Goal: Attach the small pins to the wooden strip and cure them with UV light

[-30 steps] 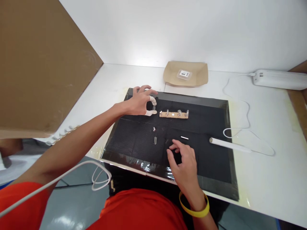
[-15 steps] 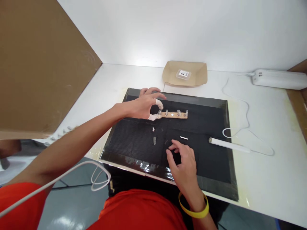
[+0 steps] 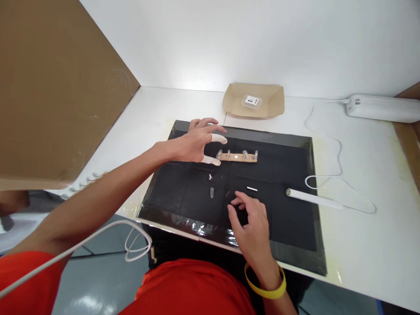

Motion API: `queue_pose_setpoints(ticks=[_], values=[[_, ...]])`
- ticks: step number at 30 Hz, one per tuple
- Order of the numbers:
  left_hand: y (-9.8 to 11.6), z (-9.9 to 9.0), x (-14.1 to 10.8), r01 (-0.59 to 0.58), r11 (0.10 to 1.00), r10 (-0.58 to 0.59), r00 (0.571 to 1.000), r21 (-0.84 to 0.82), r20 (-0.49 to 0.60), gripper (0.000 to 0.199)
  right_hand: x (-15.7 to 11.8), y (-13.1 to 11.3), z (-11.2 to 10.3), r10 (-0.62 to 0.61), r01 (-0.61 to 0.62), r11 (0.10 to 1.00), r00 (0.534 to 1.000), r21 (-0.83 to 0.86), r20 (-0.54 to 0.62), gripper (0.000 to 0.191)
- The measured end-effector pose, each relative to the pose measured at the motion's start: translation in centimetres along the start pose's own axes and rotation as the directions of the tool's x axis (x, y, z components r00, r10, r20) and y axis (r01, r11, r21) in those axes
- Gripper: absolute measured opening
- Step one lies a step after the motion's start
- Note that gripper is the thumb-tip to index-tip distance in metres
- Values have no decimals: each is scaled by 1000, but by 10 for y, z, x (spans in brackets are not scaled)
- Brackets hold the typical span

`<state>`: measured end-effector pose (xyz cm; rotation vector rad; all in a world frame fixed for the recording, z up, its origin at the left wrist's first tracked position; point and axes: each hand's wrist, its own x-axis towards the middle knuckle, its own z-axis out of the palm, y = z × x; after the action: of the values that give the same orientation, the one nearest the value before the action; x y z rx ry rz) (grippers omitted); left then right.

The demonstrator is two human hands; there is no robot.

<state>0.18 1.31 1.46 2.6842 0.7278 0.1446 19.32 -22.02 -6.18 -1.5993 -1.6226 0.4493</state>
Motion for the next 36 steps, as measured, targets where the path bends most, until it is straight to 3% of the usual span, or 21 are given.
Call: queue_pose_setpoints(ticks=[11,20,36], values=[[8,3,-6,-27,998,31,997,53,-73,16,1,0,0,-3,3,1000,1000,-8,-2,26],[4,5,-7,-11,996,16,999,93,-47,26,1,0,0,-9,9,1000,1000,-17,-13,25],[5,3,-8,1,990,7,999,142,-51,16,1,-2,-1,-8,7,1000,1000,-12,-3,26]])
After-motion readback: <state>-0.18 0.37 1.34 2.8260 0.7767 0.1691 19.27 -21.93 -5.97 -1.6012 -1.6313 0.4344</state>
